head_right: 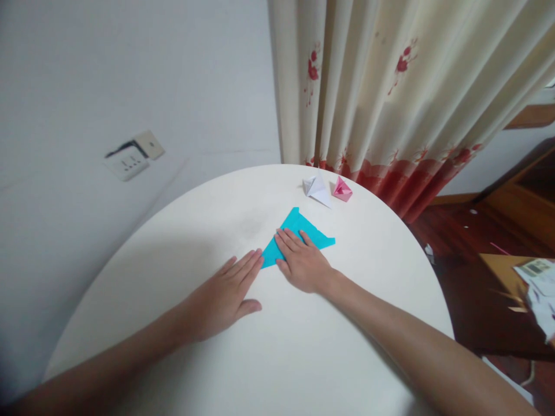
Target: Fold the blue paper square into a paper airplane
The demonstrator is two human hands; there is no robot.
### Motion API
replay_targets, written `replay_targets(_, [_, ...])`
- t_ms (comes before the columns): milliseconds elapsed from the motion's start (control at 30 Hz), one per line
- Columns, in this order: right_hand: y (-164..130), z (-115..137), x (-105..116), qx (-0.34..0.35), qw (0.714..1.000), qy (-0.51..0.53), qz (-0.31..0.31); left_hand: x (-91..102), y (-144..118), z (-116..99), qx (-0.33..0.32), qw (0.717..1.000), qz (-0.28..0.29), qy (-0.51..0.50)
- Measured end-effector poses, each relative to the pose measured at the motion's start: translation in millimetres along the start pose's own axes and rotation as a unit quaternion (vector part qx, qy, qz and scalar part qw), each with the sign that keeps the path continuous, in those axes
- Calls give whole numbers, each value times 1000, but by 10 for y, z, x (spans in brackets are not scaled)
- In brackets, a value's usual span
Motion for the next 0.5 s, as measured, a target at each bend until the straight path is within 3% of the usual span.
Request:
replay_targets(167, [0,9,-7,-2,1000,-4,6,0,-215,99,76,997,-12,24])
replay_targets(300, [-2,8,-16,-6,1000,-6,12,33,-114,195,145,988,-42,35])
replay_targets(400, [-3,0,-26,-5,1000,-9,11,85,49,113,107,992,-72,-2])
replay_targets(500, [-5,-1,-38,-6,1000,-13,5,40,138,-30,42,998,-40,-30])
Point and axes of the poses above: each hand's wrist, its own y-axis towards the middle knuckle, its own x-axis out of the back of the hand, z = x × y, the point moved 5 cm from there along y, towards the middle knuckle, and after that the axes turned 12 degrees about x, right-handed, at the moved point
